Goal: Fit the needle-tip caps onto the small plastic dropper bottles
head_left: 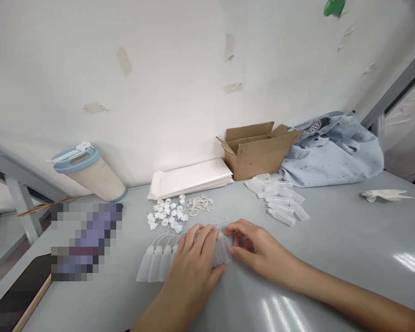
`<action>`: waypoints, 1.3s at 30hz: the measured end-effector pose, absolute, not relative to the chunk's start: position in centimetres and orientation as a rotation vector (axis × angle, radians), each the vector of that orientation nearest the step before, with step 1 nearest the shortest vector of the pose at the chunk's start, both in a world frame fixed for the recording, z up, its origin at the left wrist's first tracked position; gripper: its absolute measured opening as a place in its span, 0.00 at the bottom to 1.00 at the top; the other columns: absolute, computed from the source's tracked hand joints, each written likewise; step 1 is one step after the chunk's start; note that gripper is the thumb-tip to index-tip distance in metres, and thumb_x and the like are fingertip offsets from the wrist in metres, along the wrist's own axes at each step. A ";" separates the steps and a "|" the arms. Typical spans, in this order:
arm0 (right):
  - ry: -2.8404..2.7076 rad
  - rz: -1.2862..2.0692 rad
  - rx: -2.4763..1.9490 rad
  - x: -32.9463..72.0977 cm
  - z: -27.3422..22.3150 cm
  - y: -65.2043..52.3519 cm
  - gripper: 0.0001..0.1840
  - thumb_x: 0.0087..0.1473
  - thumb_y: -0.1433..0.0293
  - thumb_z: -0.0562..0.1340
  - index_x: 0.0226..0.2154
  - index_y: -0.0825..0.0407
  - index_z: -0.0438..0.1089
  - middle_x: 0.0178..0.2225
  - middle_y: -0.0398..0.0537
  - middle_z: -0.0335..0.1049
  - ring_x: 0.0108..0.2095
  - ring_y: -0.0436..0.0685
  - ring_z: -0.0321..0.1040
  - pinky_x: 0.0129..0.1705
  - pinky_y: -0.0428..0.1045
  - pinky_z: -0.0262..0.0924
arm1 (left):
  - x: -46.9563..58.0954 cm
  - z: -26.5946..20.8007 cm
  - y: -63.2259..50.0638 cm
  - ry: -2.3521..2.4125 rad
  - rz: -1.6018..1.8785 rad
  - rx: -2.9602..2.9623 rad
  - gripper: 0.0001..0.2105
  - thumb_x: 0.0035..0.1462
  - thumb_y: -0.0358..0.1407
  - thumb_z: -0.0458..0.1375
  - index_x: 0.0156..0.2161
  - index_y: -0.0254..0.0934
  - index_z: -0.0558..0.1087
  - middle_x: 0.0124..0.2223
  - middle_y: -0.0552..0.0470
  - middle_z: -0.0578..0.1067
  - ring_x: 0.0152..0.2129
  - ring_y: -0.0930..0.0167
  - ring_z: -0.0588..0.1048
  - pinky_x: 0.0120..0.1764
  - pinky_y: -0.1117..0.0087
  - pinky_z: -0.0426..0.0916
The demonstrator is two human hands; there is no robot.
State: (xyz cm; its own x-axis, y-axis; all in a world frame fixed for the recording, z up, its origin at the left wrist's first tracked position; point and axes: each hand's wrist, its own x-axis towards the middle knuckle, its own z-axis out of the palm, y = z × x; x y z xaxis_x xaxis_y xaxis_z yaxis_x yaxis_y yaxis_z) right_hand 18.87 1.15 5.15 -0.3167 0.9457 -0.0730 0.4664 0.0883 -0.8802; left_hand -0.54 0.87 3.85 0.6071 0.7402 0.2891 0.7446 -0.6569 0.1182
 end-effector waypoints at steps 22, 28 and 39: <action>-2.086 0.958 -1.434 20.4 6.3 2.5 0.27 0.47 0.70 0.67 0.50 0.53 0.63 0.40 0.47 0.71 0.36 0.52 0.68 0.37 0.46 0.64 | -1.9 5.4 2.6 -1.333 -0.547 -2.746 0.27 0.58 0.52 0.53 0.54 0.33 0.63 0.52 0.39 0.71 0.52 0.54 0.65 0.48 0.52 0.66; -2.265 0.502 -1.851 23.3 8.8 3.9 0.11 0.54 0.75 0.59 0.42 0.55 0.68 0.37 0.51 0.72 0.34 0.57 0.70 0.29 0.48 0.58 | -3.0 7.8 6.3 -1.428 -0.530 -2.731 0.13 0.64 0.33 0.45 0.47 0.32 0.69 0.46 0.42 0.73 0.46 0.60 0.68 0.46 0.56 0.66; -2.368 0.076 -2.283 24.0 10.0 3.4 0.15 0.45 0.88 0.57 0.37 0.61 0.69 0.34 0.63 0.70 0.32 0.67 0.71 0.23 0.49 0.47 | -1.3 7.9 9.1 -1.504 -0.489 -2.713 0.09 0.55 0.27 0.50 0.29 0.35 0.72 0.30 0.44 0.75 0.33 0.59 0.71 0.37 0.58 0.66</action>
State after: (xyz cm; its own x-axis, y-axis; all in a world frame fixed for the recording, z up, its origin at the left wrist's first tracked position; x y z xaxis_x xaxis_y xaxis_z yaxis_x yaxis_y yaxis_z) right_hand 23.96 3.41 9.98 -0.0315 0.9898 -0.1388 0.9967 0.0415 0.0697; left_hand -1.26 9.14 7.92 0.4929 0.8273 0.2695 0.8276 -0.5414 0.1484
